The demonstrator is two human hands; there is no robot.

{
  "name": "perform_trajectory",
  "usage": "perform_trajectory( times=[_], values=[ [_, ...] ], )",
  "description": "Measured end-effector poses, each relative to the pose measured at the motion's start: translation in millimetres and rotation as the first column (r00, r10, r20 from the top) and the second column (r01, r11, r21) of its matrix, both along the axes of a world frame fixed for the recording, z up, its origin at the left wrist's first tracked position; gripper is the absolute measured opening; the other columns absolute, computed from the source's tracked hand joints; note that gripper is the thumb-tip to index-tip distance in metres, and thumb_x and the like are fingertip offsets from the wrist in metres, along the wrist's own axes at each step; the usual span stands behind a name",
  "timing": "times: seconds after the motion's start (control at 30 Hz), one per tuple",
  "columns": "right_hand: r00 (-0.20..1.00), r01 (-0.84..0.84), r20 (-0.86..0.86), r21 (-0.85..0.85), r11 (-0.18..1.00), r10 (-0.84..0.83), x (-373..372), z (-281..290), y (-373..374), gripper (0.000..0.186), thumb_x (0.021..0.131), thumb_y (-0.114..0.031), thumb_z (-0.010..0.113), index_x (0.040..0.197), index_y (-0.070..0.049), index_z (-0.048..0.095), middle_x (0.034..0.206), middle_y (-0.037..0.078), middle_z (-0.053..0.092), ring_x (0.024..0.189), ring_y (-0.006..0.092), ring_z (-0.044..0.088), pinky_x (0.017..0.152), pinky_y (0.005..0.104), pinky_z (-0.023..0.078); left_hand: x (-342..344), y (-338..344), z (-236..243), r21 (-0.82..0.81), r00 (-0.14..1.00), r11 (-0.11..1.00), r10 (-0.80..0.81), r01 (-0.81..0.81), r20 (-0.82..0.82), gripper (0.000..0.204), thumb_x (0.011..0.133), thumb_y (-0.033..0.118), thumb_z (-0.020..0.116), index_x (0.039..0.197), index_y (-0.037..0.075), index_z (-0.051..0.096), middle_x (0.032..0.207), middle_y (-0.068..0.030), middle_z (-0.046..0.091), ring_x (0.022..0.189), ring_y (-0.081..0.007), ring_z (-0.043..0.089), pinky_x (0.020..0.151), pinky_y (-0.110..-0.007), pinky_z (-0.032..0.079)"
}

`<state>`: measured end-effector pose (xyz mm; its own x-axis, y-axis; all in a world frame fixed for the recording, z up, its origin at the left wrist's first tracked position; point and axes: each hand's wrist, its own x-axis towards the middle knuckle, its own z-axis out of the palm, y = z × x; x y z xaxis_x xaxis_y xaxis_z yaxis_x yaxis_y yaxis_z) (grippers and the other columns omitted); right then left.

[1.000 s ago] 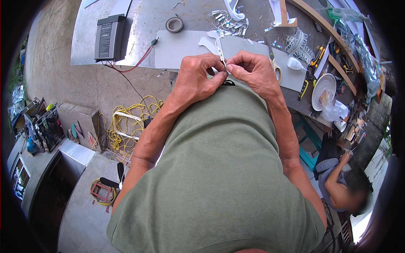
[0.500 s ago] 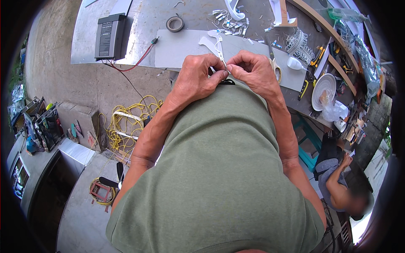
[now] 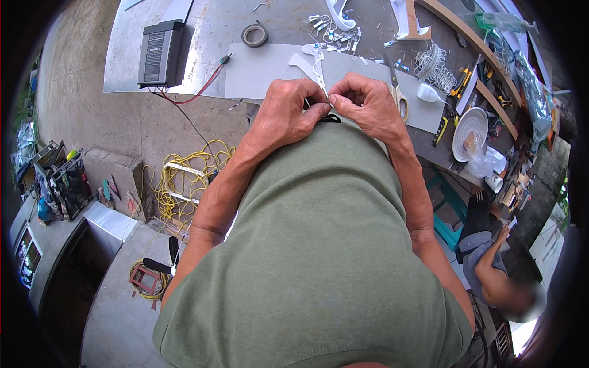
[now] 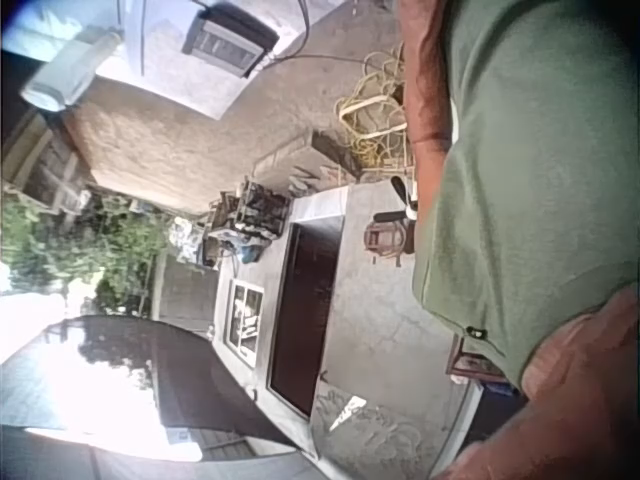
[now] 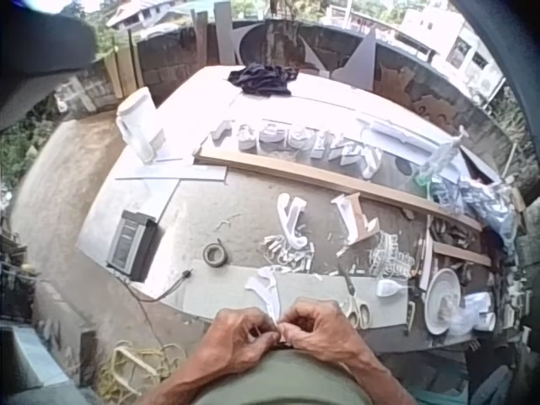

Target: Connecting and securing LED strips and wiring to plastic sign letters on a work table.

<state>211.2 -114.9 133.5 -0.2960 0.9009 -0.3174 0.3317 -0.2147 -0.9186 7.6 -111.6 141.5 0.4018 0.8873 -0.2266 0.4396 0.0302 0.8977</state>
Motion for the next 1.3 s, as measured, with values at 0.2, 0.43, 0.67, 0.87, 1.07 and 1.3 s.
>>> perform_trajectory(
  times=[0.2, 0.43, 0.67, 0.87, 1.07, 1.3],
  values=[
    [1.000, -0.003, 0.004, 0.013, 1.000, 0.003, 0, 0, 0, 0.015, 0.087, -0.014, 0.073, 0.092, -0.001, 0.073, 0.077, 0.005, 0.070, 0.067, 0.0084, 0.062, 0.062, 0.0252, 0.052, 0, 0, -6, 0.112, 1.000, 0.993, -0.025, 0.024, 0.004, 0.014, 0.081, 0.009, 0.074, 0.090, -0.002, 0.073, 0.080, -0.0137, 0.072, 0.068, -0.0200, 0.067, 0.061, -0.033, 0.052],
    [0.998, -0.040, 0.042, 0.035, 0.999, 0.039, 1, 3, 1, 0.013, 0.085, -0.012, 0.071, 0.090, 0.000, 0.072, 0.075, 0.004, 0.068, 0.064, 0.0079, 0.059, 0.058, 0.0252, 0.049, 1, 1, -3, 0.120, 0.998, 0.991, -0.058, 0.062, -0.040, 0.014, 0.079, 0.007, 0.073, 0.090, -0.002, 0.072, 0.083, -0.0143, 0.072, 0.069, -0.0215, 0.067, 0.062, -0.034, 0.052],
    [0.999, 0.031, 0.032, 0.136, 0.990, -0.036, -3, -2, -6, 0.012, 0.085, -0.010, 0.070, 0.090, 0.001, 0.069, 0.073, 0.004, 0.064, 0.060, 0.0081, 0.055, 0.055, 0.0263, 0.046, 2, 4, 2, 0.079, 0.999, 0.996, -0.038, 0.036, 0.027, 0.015, 0.082, 0.009, 0.074, 0.093, -0.002, 0.074, 0.081, -0.0119, 0.073, 0.070, -0.0170, 0.068, 0.064, -0.031, 0.053],
    [0.994, 0.105, -0.031, 0.154, 0.982, -0.102, -6, 1, -6, 0.010, 0.086, -0.009, 0.070, 0.090, 0.001, 0.069, 0.074, 0.004, 0.064, 0.060, 0.0082, 0.055, 0.054, 0.0268, 0.045, -1, 3, 1, -0.106, 0.996, 0.992, 0.075, -0.070, 0.047, 0.020, 0.085, 0.012, 0.075, 0.100, -0.002, 0.076, 0.085, -0.0089, 0.076, 0.073, -0.0108, 0.069, 0.068, -0.027, 0.056],
    [0.998, 0.060, 0.017, 0.186, 0.981, -0.064, -8, 7, -5, 0.010, 0.086, -0.008, 0.069, 0.089, 0.001, 0.068, 0.075, 0.005, 0.064, 0.060, 0.0091, 0.056, 0.054, 0.0271, 0.045, -2, 4, 4, -0.037, 0.995, 0.995, 0.090, -0.088, 0.038, 0.018, 0.086, 0.011, 0.076, 0.098, -0.002, 0.076, 0.083, -0.0087, 0.076, 0.070, -0.0099, 0.068, 0.066, -0.025, 0.056],
    [0.997, 0.025, 0.063, 0.244, 0.970, -0.042, -11, 10, -5, 0.008, 0.085, -0.006, 0.068, 0.088, 0.001, 0.066, 0.077, 0.006, 0.063, 0.059, 0.0114, 0.057, 0.054, 0.0282, 0.046, -2, 1, 2, -0.033, 0.993, 0.994, 0.106, -0.105, 0.043, 0.017, 0.085, 0.011, 0.077, 0.096, -0.002, 0.076, 0.082, -0.0094, 0.075, 0.069, -0.0097, 0.069, 0.065, -0.025, 0.056]
  ],
)
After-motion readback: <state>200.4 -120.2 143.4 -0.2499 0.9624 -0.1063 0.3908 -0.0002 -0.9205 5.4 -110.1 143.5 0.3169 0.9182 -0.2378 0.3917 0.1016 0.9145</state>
